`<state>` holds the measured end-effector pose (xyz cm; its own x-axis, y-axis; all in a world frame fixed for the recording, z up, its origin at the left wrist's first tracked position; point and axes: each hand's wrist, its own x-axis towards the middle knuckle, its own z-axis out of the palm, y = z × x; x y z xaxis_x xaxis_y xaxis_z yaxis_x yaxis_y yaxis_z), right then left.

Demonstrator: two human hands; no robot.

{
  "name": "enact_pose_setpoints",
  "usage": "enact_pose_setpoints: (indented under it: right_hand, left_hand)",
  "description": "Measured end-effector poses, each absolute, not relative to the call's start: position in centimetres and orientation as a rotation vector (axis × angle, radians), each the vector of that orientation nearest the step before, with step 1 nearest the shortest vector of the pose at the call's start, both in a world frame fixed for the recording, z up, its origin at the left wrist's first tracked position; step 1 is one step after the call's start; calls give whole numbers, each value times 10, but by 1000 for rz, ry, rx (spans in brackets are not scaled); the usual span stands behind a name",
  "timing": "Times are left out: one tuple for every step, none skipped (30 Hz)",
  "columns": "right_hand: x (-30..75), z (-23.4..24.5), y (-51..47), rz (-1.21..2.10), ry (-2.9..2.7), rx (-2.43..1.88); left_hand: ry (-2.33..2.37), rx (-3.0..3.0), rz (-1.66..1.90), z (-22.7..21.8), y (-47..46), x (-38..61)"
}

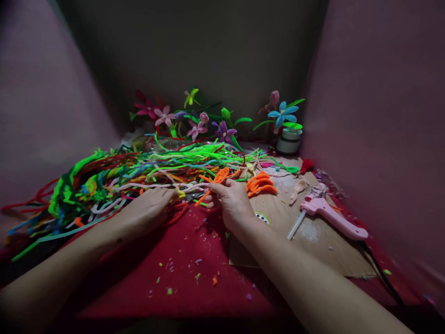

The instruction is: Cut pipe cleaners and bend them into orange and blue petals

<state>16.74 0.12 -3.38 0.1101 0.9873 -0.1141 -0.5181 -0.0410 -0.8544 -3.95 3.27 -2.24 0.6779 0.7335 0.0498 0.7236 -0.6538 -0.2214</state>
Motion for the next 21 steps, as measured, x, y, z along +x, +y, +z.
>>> enact_pose_setpoints:
  right_hand:
    - [168, -33, 1, 1373, -669, -926]
    - [168, -33, 1, 1372, -666, -930]
    - [168, -32, 1, 1372, -662, -930]
    - [168, -31, 2, 1370, -652, -930]
    - [168, -30, 2, 1370, -638, -935]
    - [168, -29, 2, 1371, -622, -945]
    - [169, -29, 3, 1373, -608, -955]
    - [169, -29, 3, 1376, -597, -962]
    - [169, -30, 4, 1382, -589, -965]
    - [169, -31, 4, 1389, -581, -966]
    - [170, -32, 5, 1393, -575, -967]
    - [170, -33, 6, 1390, -568, -968]
    - [170, -33, 6, 1385, -561, -973]
    - [171, -34, 6, 1381, -557, -977]
    - [171, -34, 6, 1378, -552, -985]
    - [171, -34, 6, 1379, -551, -994]
    - [171, -34, 6, 1383, -550, -1007]
    - [171, -33, 5, 1386, -550, -1021]
    - [171, -33, 5, 1386, -551, -1036]
    - [171, -32, 5, 1383, -556, -1050]
    - [171, -32, 4, 1380, -567, -1060]
  left_hand:
    - [-1177, -2669, 55, -21, 34, -42]
    - [-1178, -2673, 52, -20, 35, -44]
    - [-1179, -2675, 53, -18, 36, -47]
    - [-1186, -2666, 59, -17, 36, -48]
    - [-1183, -2672, 67, -16, 36, -50]
    - [-1185, -2680, 74, -15, 36, -51]
    - [-1191, -2699, 82, -15, 36, -51]
    - [-1195, -2725, 89, -16, 37, -51]
    - [-1201, -2744, 85, -17, 37, -51]
    - [-1208, -2756, 69, -18, 37, -51]
    - [-1217, -2761, 44, -18, 37, -52]
    - [-1218, -2759, 17, -19, 37, -52]
    - [-1213, -2752, -11, -18, 36, -53]
    - [-1204, -2746, -38, -18, 35, -54]
    - [-1194, -2744, -57, -17, 34, -55]
    - [-1180, -2745, -74, -16, 32, -55]
    - [-1163, -2747, -93, -15, 30, -55]
    - [-1148, -2749, -113, -14, 28, -54]
    - [-1133, -2756, -129, -14, 26, -53]
    - [-1116, -2763, -142, -15, 24, -52]
    - [-1107, -2767, -147, -15, 22, -51]
